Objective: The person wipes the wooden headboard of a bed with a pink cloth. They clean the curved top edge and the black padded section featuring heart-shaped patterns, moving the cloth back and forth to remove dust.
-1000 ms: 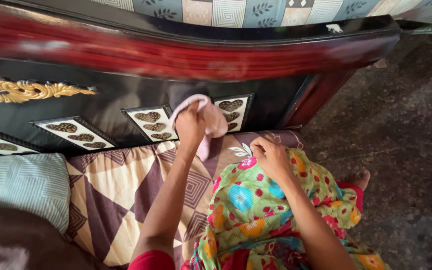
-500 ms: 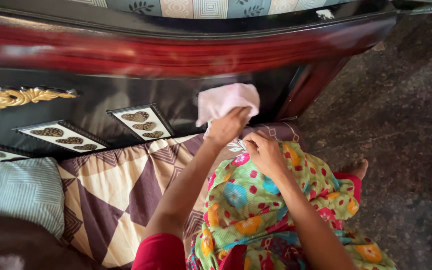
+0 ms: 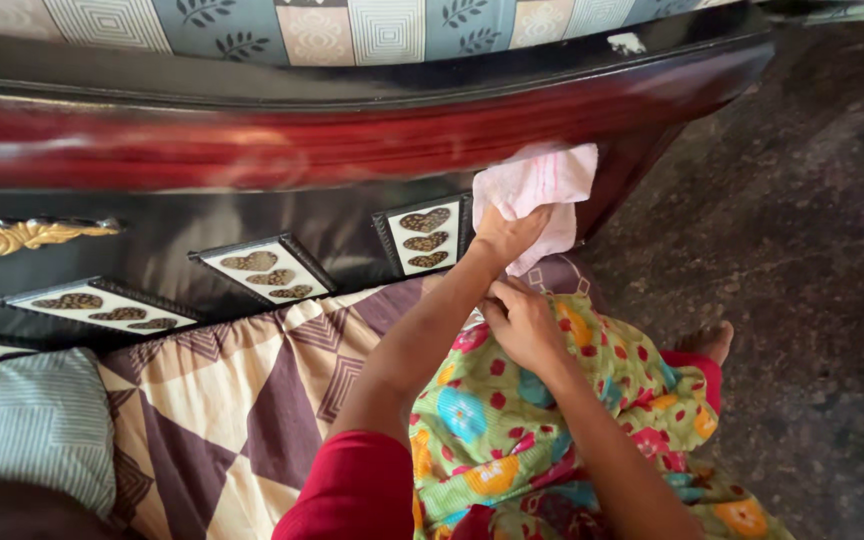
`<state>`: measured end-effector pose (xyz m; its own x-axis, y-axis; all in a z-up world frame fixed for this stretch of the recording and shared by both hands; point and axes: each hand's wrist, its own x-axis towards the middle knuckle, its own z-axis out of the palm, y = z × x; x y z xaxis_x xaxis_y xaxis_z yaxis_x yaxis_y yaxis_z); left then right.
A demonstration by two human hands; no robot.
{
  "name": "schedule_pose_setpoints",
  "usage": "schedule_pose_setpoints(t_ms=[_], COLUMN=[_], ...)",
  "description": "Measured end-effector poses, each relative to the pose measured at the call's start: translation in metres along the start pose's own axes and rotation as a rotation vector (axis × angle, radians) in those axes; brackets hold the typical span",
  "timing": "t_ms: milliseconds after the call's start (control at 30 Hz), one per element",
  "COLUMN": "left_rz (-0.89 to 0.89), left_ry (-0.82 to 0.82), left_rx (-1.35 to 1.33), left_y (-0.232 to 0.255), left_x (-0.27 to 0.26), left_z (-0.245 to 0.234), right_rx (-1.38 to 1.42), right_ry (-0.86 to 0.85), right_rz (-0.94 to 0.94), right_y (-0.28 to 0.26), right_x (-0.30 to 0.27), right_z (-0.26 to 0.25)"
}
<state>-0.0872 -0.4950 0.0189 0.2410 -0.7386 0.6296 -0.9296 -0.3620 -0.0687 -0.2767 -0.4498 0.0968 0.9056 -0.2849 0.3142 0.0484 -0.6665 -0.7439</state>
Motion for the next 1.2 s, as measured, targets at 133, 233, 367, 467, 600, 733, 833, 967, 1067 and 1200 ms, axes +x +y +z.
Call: schedule_pose_setpoints(t_ms=[133,233,367,467,600,733,833,967,1067,1200], left_rz=[-0.041,0.039,0.061,0.045,-0.041,0.017,0.015,-0.078,-0.203,-0.388], left_ry=[-0.141,-0.118,-0.239,-0.271,-0.256,-0.144,-0.105,0.14,0.114,-0.004], left_rx=[-0.178,-0.103,-0.064,-0.126,-0.199,-0.028,-0.014,-0.027,0.06,0.039], left_y=[-0.006,-0.009,-0.009,-0.001,0.006,-0.011,-0.032,-0.038,-0.055,-0.084], left_x=[-0.008,-0.026,-0.079,-0.126,-0.143,-0.109,-0.082,-0.073,-0.079,-0.109], left_z=[0.023,0.046,0.086,0.115,0.12,0.066,0.002,-0.076,-0.125,-0.175], right_rx=[0.01,0.003,-0.027,-0.026,-0.018,-0.029,-0.069,-0.072,-0.043,-0.071], right_ry=[0.001,0.028,0.053,0.065,0.069,0.073,0.048,0.046,0.035,0.016], right_rz=[-0.028,-0.018,-0.027,-0.037,-0.067,-0.096,-0.032,-0.049,-0.02,0.039], right_y=[-0.004,-0.007,-0.004,-0.002,-0.002,-0.004,-0.002,0.001,-0.002,-0.004], right_x=[-0.001,-0.002,-0.007,-0.01,-0.009,-0.006,-0.007,-0.006,-0.005,-0.007], right_z=[0.0,0.0,0.001,0.003,0.005,0.006,0.008,0.008,0.007,0.007])
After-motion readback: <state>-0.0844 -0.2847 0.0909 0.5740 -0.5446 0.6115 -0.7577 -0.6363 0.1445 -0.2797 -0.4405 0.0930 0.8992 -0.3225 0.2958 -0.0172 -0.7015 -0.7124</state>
